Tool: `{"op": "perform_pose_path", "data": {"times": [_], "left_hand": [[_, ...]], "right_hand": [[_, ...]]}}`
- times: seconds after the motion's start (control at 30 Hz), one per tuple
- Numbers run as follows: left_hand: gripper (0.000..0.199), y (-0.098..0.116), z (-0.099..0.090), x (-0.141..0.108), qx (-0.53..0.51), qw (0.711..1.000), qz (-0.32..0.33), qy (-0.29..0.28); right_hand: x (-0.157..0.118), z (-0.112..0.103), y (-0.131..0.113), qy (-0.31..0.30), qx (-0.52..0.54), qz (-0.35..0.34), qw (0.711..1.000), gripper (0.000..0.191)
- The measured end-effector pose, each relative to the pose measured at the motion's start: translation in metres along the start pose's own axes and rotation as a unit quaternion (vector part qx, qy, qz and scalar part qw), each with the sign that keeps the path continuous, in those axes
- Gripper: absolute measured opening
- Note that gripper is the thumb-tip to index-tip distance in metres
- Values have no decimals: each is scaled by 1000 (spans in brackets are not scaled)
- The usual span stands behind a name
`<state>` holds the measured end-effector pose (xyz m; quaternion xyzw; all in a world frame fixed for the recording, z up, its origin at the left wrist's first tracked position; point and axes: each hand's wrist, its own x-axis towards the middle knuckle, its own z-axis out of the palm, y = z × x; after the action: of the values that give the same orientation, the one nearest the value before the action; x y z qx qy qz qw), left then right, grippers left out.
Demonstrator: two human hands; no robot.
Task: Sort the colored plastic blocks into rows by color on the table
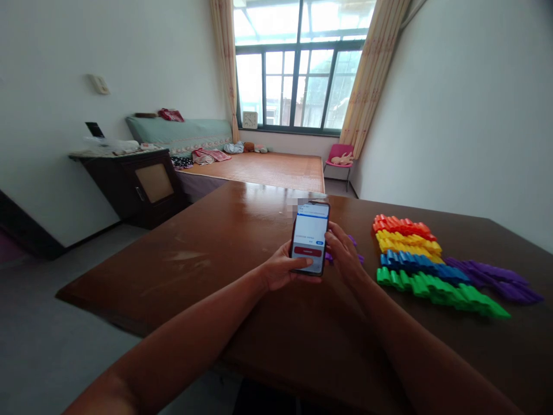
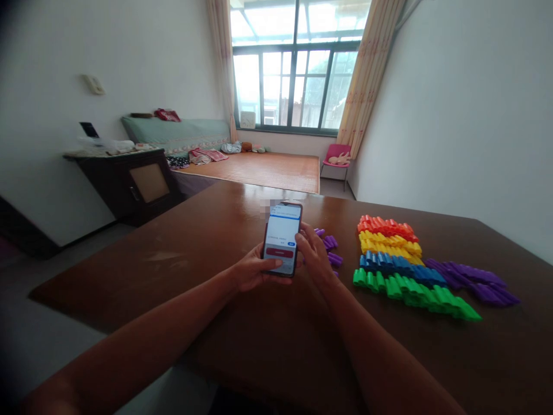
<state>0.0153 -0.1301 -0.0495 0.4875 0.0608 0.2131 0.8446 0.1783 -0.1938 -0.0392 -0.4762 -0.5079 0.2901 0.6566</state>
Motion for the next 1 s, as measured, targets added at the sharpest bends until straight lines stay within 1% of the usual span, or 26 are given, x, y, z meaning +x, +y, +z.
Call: {"op": "perform_pose_path", "data": {"times": [0.2,0.57,0.77,1.0], "left_hand": [[51,0,-2,1,-13,1000,5,8],[51,-1,-3,1,-10,1000,6,13],[47,-2,-2,1,-11,1000,7,17],[47,-2,-3,2,-13,1000,8,21]], "right_hand": [[-2,3,0,-4,-3,2,1000,37],[-3,4,1,-7,-6,0,1000,37],[-4,5,1,-5,-15,-2,1000,39],[-5,5,-3,-14,-26,-6,1000,36]]}}
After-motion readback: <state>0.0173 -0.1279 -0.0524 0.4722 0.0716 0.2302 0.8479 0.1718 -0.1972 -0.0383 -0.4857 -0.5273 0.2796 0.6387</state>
